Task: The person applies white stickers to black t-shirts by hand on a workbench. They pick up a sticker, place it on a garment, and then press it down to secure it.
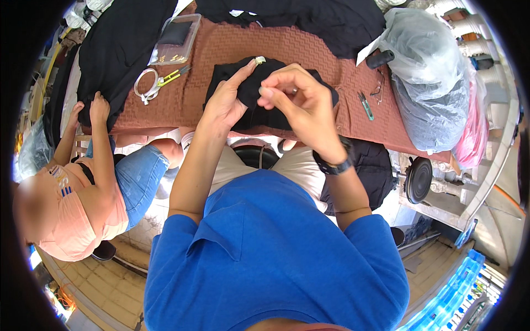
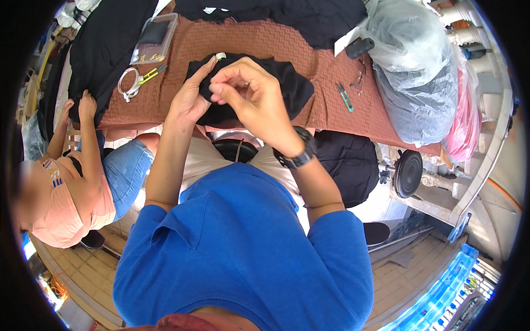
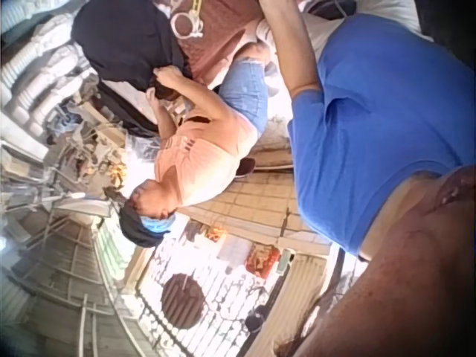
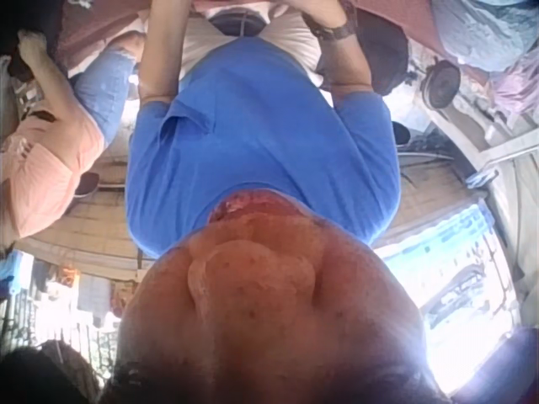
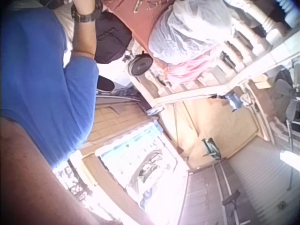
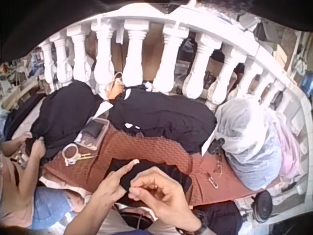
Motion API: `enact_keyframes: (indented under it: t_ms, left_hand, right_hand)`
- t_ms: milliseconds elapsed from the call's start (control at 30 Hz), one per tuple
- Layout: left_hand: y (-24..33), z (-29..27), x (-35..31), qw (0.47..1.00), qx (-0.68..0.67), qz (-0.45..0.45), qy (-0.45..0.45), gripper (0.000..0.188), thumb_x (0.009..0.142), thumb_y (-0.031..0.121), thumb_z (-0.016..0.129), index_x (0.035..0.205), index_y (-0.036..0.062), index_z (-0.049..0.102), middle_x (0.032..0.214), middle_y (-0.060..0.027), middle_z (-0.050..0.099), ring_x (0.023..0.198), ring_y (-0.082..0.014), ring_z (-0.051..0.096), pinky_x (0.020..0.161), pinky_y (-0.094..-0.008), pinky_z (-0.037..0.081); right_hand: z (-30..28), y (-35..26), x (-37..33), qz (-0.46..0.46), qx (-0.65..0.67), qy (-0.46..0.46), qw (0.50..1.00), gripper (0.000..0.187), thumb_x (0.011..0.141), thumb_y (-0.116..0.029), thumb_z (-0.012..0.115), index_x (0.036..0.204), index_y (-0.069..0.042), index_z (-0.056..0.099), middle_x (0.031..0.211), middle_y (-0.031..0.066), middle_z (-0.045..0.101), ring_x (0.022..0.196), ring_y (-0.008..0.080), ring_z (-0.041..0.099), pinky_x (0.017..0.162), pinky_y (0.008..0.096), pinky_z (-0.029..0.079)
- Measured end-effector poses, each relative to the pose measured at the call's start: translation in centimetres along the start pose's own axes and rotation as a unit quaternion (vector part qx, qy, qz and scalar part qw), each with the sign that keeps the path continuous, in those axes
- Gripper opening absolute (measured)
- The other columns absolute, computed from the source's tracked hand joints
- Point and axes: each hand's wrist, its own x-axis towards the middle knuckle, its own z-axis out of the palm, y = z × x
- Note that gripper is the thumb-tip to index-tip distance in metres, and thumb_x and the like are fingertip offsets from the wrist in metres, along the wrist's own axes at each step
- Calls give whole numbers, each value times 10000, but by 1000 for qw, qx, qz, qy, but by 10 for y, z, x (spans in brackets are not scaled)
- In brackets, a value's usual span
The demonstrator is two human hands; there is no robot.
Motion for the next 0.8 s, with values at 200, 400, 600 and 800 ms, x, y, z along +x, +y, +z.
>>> enact_keyframes:
  t_ms: [200,400,600,800]
  left_hand:
    - [0,8,-10,998,47,31,14,333,964,140,719,1226,-56,655,1189,-121,698,1052,-172,702,891,-289,589]
    - [0,16,-17,995,83,50,35,341,949,152,745,1202,-62,666,1120,-106,720,995,-158,719,870,-287,593]
    - [-1,23,-21,992,100,75,25,307,959,157,734,1177,-53,678,1098,-103,727,982,-156,722,856,-287,596]
    - [-3,22,-20,990,113,82,31,274,970,157,721,1151,-46,687,1096,-106,728,972,-155,721,848,-283,591]
  right_hand:
    - [3,59,2,-53,-121,150,980,97,885,-21,763,982,-13,765,786,18,582,682,74,585,600,227,472]
    - [6,60,4,-88,-137,187,969,99,875,-38,774,973,-23,773,755,12,555,645,75,542,572,235,437]
    - [4,62,2,-75,-128,194,970,97,877,-31,765,973,-21,772,756,12,554,644,75,542,575,234,438]
    - [2,62,2,-73,-119,193,971,96,877,-30,762,972,-19,771,761,12,560,647,74,540,578,236,439]
